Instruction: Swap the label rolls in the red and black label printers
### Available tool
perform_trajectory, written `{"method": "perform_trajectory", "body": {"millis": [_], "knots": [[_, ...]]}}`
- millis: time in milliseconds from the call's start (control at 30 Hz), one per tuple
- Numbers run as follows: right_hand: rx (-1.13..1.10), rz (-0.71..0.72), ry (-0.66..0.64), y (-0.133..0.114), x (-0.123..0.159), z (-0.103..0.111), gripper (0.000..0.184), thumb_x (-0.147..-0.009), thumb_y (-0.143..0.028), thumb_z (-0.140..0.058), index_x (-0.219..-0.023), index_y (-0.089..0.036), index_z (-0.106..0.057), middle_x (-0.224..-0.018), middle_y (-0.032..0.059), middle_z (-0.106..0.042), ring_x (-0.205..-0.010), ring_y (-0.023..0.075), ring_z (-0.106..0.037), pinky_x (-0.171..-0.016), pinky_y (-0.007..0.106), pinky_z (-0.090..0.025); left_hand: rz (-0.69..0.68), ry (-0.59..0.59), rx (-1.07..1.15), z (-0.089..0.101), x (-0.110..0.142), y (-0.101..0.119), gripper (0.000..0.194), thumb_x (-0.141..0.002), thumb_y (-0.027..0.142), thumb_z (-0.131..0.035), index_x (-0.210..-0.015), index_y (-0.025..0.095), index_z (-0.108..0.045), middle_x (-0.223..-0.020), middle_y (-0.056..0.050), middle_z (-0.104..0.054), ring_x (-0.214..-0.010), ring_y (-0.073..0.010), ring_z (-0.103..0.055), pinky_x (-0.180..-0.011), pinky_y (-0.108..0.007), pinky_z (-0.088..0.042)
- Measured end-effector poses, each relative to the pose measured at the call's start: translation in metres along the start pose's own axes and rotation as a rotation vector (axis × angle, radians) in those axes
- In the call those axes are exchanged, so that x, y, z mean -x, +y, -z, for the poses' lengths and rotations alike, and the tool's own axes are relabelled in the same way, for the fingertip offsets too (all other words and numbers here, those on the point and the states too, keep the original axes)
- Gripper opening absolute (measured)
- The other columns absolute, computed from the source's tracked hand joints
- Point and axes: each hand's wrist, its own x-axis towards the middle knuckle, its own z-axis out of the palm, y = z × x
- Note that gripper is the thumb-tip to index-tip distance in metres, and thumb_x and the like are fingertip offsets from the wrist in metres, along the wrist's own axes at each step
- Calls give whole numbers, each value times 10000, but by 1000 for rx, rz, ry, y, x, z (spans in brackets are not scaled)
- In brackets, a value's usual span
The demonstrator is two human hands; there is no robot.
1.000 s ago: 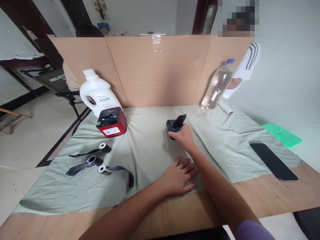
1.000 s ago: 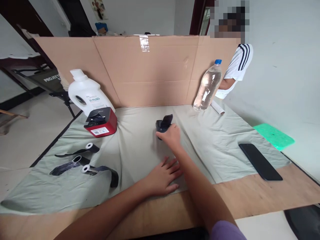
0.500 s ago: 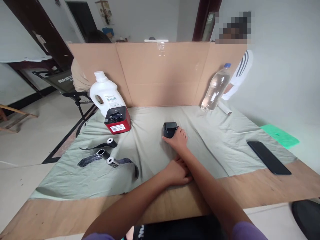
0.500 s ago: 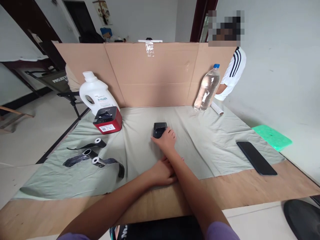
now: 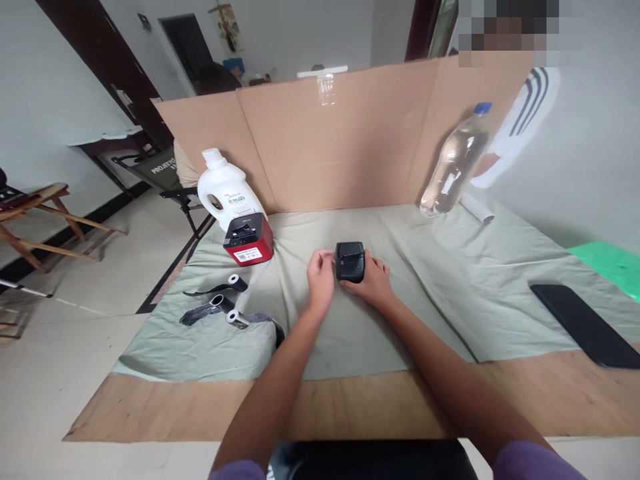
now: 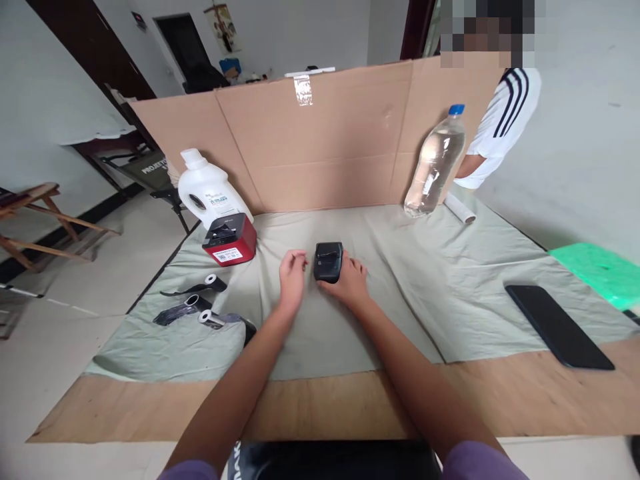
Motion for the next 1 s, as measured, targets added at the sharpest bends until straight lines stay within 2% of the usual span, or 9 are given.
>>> {"method": "perform_trajectory", "body": {"millis": [33, 133, 233, 333, 500, 667, 800, 900, 1000], "knots": [[-9, 5, -6, -1, 0, 1, 1099, -705, -626, -736, -1570, -122, -282, -1416, 220, -593, -1326, 434, -484, -1076, 510, -328, 188, 38, 62, -2, -18, -3, 81, -858, 153, -543, -847, 196, -611, -798, -23, -628, -834, -165, -643, -864, -299, -523], [-27, 6, -11, 0, -1, 2, 1083, -714, -605, -736, -1568, -117, -283, -1416, 217, -596, -1329, 430, -489, -1070, 505, -337, 337, 46, 131, -8, -56, -15, 129, -818, 116, -564, -929, 179, -581, -823, -36, -643, -846, -174, -682, -846, -318, -556], [-38, 11, -18, 1, -1, 2, 1071, -714, -600, -739, -1561, -118, -294, -1406, 215, -605, -1322, 434, -495, -1073, 516, -336, 319, 36, 237, -15, -67, -25, 162, -899, 186, -524, -1054, 193, -568, -1054, -77, -690, -1068, -164, -702, -950, -292, -549], [-50, 20, -16, 2, -1, 1, 1076, -711, -599, -743, -1565, -130, -287, -1415, 213, -599, -1330, 435, -490, -1092, 524, -326, 301, -6, 448, -25, -66, -29, 215, -984, 258, -450, -1150, 209, -578, -1338, -103, -640, -1315, -154, -605, -1092, -267, -476], [-68, 28, -14, 3, -1, 0, 1123, -706, -603, -746, -1577, -96, -251, -1459, 229, -554, -1358, 437, -466, -1114, 519, -333, 306, -46, 576, -29, -61, -36, 303, -1014, 324, -456, -1267, 217, -584, -1524, -109, -531, -1442, -200, -500, -1204, -330, -397], [-81, 40, -39, 5, -2, 0, 1120, -698, -613, -750, -1567, -100, -265, -1443, 225, -569, -1346, 447, -469, -1112, 526, -336, 246, -69, 535, -26, -54, -44, 339, -1043, 363, -402, -1277, 209, -594, -1537, -106, -529, -1474, -191, -461, -1240, -339, -347], [-78, 65, -15, 6, -2, -2, 1123, -708, -632, -731, -1577, -115, -242, -1455, 231, -561, -1353, 461, -461, -1109, 550, -322, 180, -75, 435, -25, -50, -54, 289, -1024, 265, -416, -1252, 211, -585, -1553, -99, -518, -1465, -167, -472, -1227, -324, -361], [-84, 65, -13, 6, -1, -1, 1092, -711, -625, -730, -1561, -111, -273, -1441, 227, -574, -1345, 454, -472, -1108, 542, -326, 89, -46, 165, -17, -51, -58, 265, -912, 110, -505, -1132, 209, -616, -1430, -88, -627, -1382, -171, -562, -1196, -329, -402], [-90, 77, -13, 7, -1, 0, 1042, -726, -621, -719, -1539, -116, -305, -1391, 214, -611, -1310, 434, -507, -1081, 521, -356, -130, -105, -156, 1, -53, -55, 278, -815, 28, -507, -987, 199, -642, -1227, -80, -733, -1247, -191, -659, -1153, -345, -449]]}}
